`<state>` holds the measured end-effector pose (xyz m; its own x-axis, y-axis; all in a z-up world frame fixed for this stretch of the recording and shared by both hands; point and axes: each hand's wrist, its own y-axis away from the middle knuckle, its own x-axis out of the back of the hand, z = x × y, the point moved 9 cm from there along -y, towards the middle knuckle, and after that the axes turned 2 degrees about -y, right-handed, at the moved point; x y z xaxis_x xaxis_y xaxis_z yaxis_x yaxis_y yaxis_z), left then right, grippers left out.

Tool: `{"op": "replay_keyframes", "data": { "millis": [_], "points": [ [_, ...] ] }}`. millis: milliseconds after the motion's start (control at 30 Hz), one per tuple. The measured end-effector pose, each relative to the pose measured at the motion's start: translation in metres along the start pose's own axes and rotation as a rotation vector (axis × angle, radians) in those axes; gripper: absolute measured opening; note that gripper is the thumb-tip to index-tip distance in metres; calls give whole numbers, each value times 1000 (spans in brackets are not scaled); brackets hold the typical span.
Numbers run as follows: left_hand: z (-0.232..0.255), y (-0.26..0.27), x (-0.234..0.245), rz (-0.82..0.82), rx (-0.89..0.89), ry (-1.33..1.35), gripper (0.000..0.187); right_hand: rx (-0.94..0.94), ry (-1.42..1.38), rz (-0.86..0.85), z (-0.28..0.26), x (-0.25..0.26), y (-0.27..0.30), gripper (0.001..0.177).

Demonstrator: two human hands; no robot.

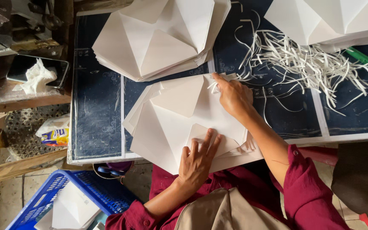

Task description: The person assembles white paper boxes by folding the flaps and securing them with white paper strips. They work at a table, handling the boxes and strips by hand, and place the finished items into a blue basket.

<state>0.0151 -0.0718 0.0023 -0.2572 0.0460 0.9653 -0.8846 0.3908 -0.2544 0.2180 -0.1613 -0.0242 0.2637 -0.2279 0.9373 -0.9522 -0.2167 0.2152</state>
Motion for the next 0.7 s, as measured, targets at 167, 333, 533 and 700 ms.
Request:
{"op": "replay_keyframes", "data": {
  "millis": [167, 333, 533, 700],
  "points": [
    [-31, -3, 7, -65, -17, 82, 84, 252, -417, 211, -16, 63, 47, 45],
    [-67, -4, -5, -94, 12, 173, 69, 495, -97, 184, -10, 28, 117, 48],
    [-69, -6, -5, -120, 11, 208, 65, 647, 198, 178, -14, 26, 168, 60],
    [-67, -8, 0, -113, -19, 168, 62, 622, 236, 177, -16, 14, 154, 60]
  ]
}}
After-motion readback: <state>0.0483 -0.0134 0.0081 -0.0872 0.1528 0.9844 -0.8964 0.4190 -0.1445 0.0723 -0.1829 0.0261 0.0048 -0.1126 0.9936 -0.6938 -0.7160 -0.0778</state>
